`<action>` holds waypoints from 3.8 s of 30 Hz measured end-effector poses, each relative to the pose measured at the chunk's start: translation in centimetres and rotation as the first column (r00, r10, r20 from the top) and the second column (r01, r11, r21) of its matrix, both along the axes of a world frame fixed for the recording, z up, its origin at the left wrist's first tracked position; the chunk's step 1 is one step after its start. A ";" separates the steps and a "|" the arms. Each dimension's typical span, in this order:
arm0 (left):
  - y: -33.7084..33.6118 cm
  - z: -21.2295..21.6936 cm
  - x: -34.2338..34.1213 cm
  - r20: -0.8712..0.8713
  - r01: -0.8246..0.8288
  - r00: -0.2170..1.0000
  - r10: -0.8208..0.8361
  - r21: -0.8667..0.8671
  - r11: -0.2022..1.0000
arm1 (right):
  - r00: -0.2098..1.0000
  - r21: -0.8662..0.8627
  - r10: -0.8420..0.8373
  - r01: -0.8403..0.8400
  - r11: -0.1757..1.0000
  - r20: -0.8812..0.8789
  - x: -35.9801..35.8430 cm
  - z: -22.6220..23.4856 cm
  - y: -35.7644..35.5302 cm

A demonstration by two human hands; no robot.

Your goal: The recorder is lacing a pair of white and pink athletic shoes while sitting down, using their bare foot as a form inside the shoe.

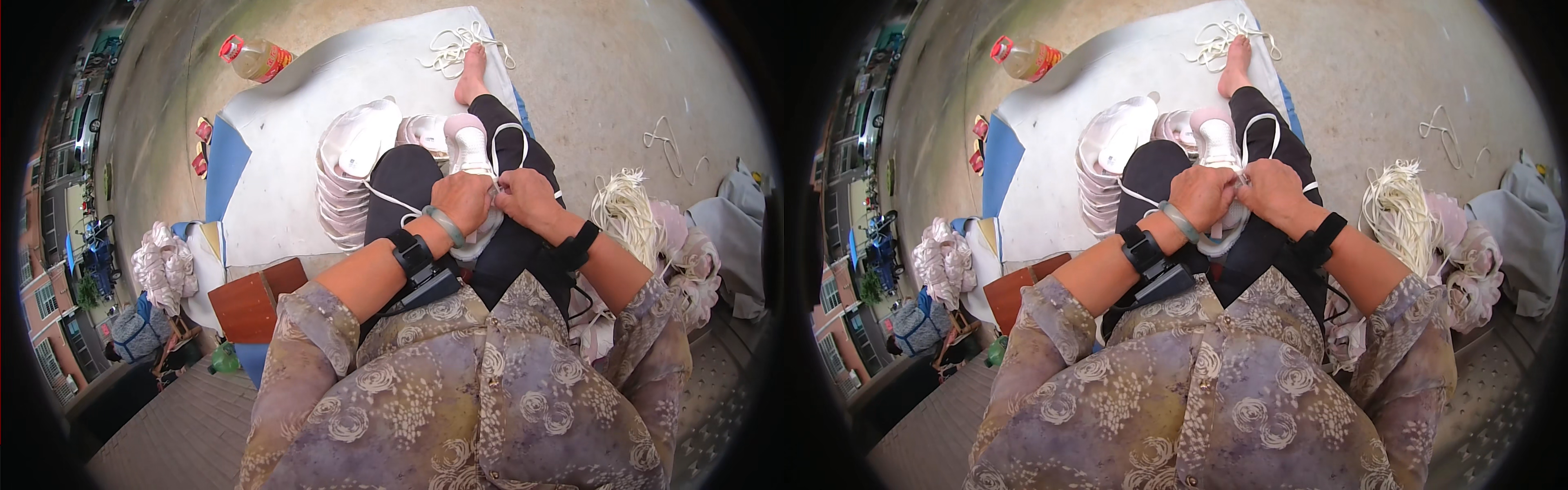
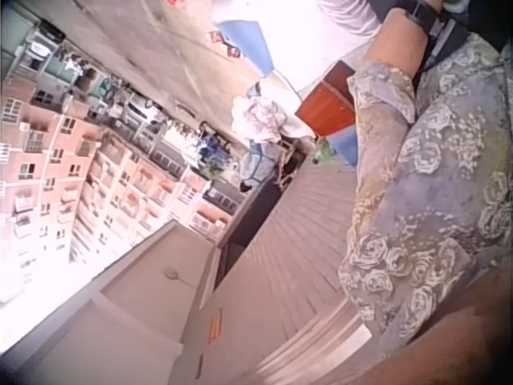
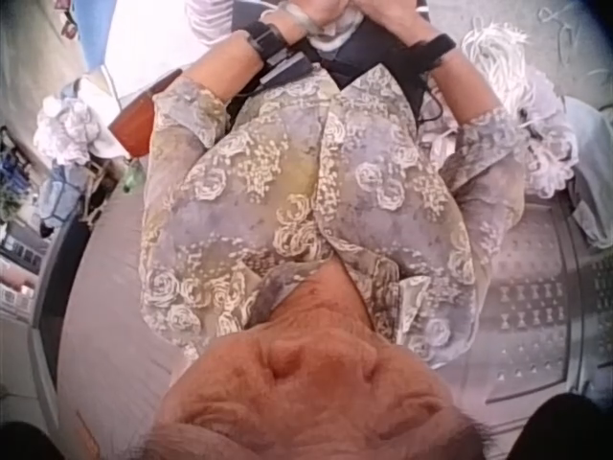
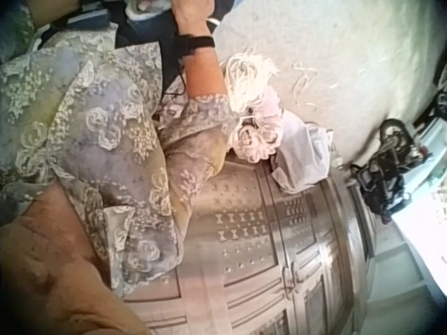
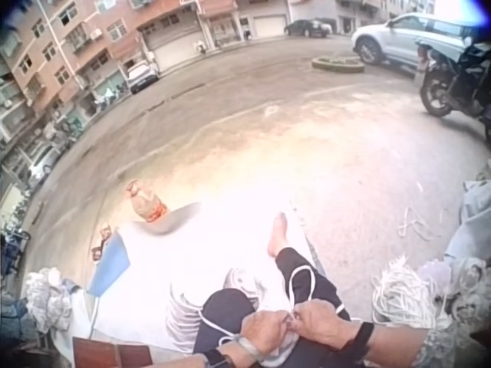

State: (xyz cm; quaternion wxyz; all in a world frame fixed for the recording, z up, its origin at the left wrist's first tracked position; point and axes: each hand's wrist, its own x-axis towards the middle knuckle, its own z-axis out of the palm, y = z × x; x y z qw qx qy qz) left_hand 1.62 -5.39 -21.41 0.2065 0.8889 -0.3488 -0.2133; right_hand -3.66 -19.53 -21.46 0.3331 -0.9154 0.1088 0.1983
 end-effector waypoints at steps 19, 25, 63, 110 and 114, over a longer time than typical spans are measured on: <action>-1.6 -0.2 -0.2 0.152 0.331 0.923 -0.353 0.153 0.931 | 0.996 0.204 -0.079 0.086 0.975 -0.042 -0.7 -1.1 -1.7; -0.9 -0.8 0.1 0.267 0.360 0.900 -0.345 -0.007 0.933 | 0.988 0.063 0.101 -0.109 0.992 0.118 -1.2 -1.2 -1.8; 6.4 3.0 2.2 0.314 0.260 0.920 -0.234 -0.043 0.965 | 0.984 0.598 -0.159 0.176 0.782 -0.081 0.8 -2.0 -5.3; 10.3 12.0 3.8 0.594 0.163 0.796 -0.114 -0.029 0.986 | 0.925 0.112 0.011 -0.058 0.992 0.379 -3.2 -0.3 -2.2; 9.2 14.1 3.7 0.529 0.161 0.837 -0.142 0.011 0.987 | 0.949 -0.047 0.148 -0.140 0.989 0.278 -3.6 0.5 -2.7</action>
